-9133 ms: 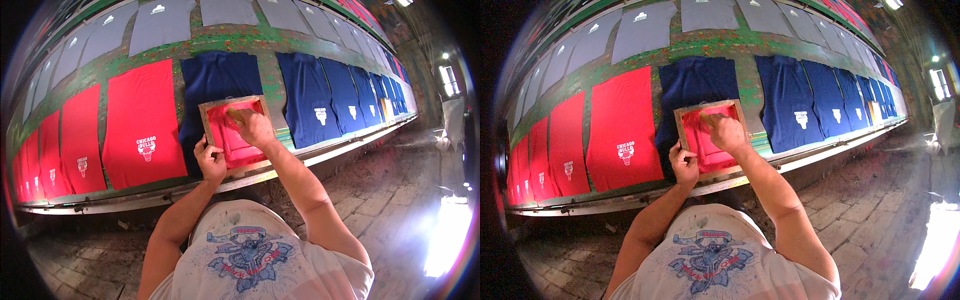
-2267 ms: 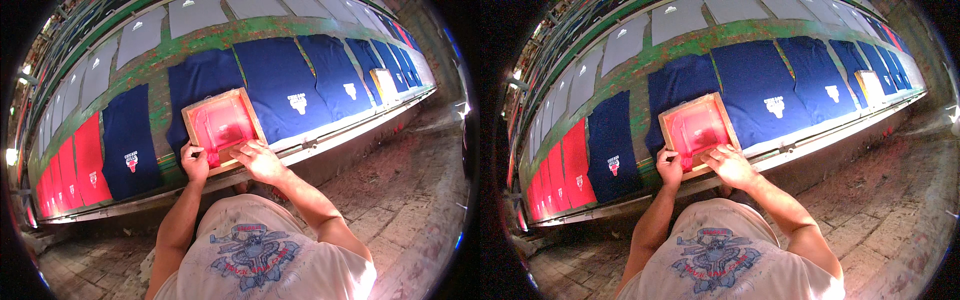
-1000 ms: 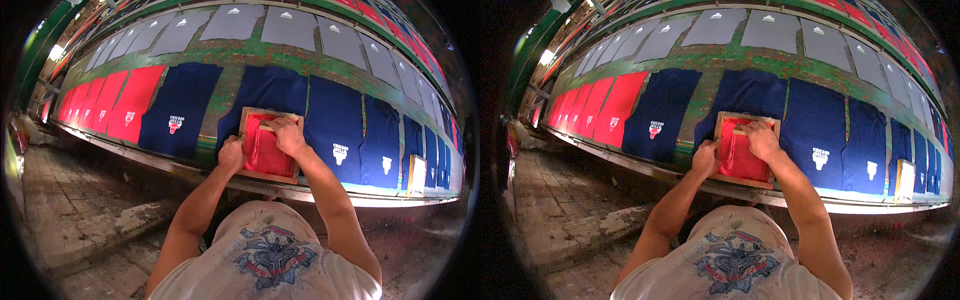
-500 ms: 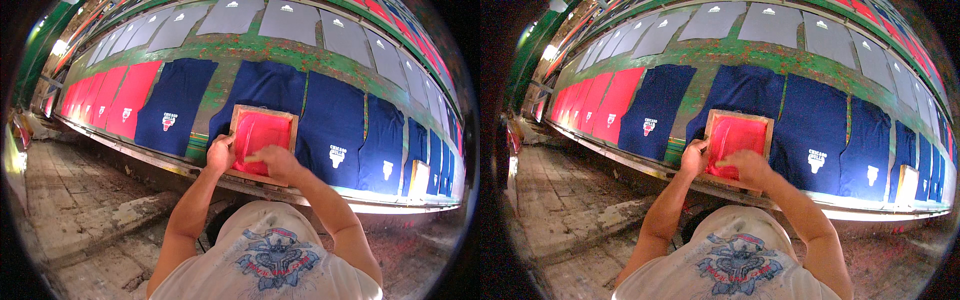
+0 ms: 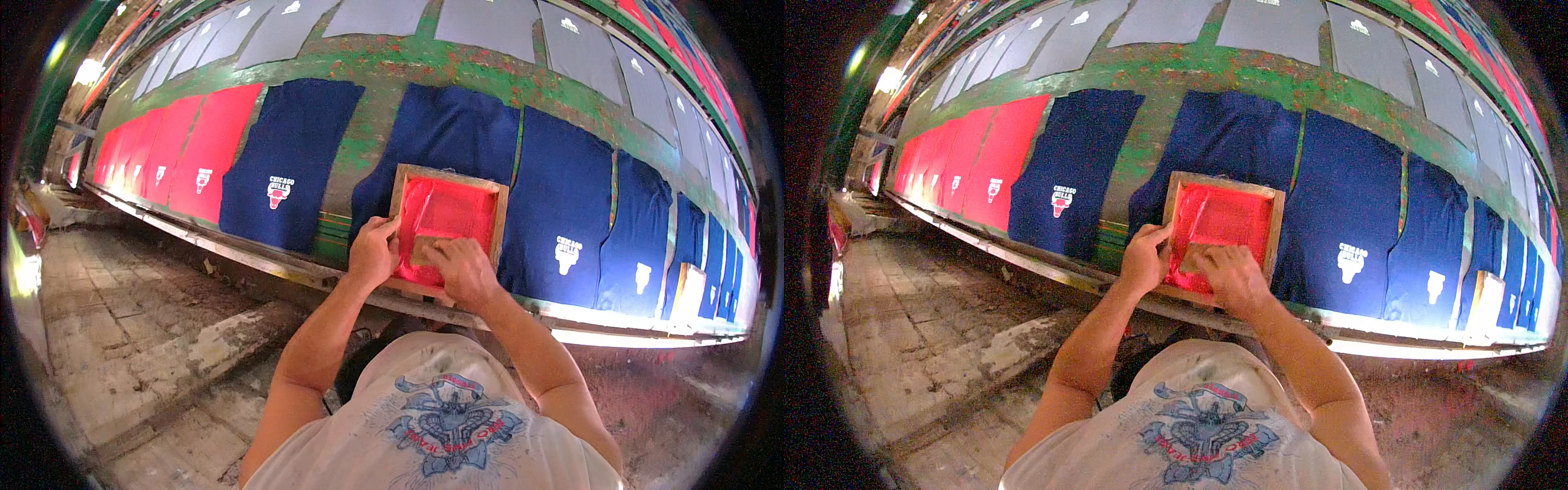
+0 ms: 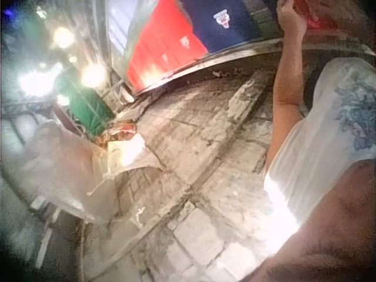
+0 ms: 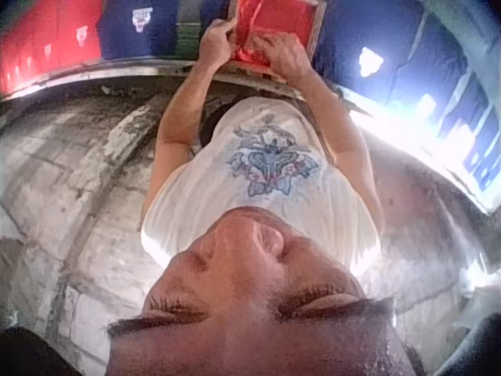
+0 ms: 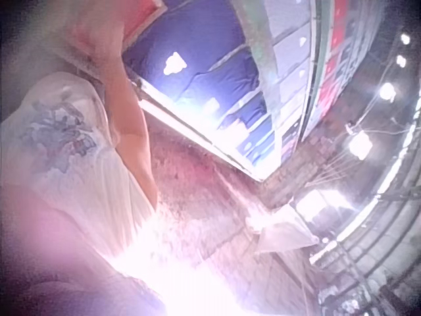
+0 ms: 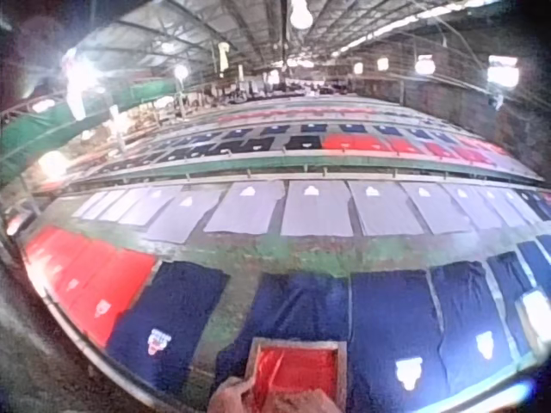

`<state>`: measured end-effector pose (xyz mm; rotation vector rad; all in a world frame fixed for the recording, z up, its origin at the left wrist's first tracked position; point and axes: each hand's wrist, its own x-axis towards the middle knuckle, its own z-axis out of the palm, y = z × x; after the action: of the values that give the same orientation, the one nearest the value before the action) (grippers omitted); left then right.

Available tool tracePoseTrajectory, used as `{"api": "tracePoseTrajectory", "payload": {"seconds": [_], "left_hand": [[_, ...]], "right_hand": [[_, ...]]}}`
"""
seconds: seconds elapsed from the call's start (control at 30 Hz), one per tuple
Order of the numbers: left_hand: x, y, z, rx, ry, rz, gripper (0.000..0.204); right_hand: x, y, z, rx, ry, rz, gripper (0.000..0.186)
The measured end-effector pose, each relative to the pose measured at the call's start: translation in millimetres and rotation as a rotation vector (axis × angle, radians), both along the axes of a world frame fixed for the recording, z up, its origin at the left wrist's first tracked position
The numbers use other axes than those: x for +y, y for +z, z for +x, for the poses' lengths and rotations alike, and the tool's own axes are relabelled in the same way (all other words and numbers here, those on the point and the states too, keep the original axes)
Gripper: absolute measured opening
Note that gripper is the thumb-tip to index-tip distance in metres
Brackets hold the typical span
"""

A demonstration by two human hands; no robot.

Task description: The person uses a wooden screen-printing frame and squeegee to apply white and red ink onto rows of t-shirts laid out on a long table. They repeatedly align the frame, pull the squeegee across the screen, lift the frame, and move to the next shirt, alternating between red and blue shirts.

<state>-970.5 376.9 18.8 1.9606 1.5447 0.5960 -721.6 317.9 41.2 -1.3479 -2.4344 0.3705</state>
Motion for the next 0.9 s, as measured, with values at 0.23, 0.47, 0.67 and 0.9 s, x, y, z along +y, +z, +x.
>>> {"api": "tracePoseTrajectory", "payload": {"seconds": [0.23, 0.47, 0.67, 0.9], "left_hand": [[2.1, -18.3, -3.4, -0.18, 0.041, 0.081, 0.043], [-3.6, -39.5, -0.7, -0.241, 0.03, 0.169, 0.054], [-10.1, -47.1, -1.2, -0.271, 0.041, 0.144, 0.06], [-14.0, -56.8, 0.4, -0.339, 0.051, 0.188, 0.053]], "right_hand": [[-52.5, 12.6, -23.9, 0.023, -0.019, -0.163, 0.065], [-22.6, 18.5, -10.3, 0.151, -0.068, -0.051, 0.052], [116.0, 19.7, 20.8, 0.094, -0.289, 0.074, 0.051], [196.7, 23.9, 21.5, -0.194, -0.305, -0.55, 0.08]]}}
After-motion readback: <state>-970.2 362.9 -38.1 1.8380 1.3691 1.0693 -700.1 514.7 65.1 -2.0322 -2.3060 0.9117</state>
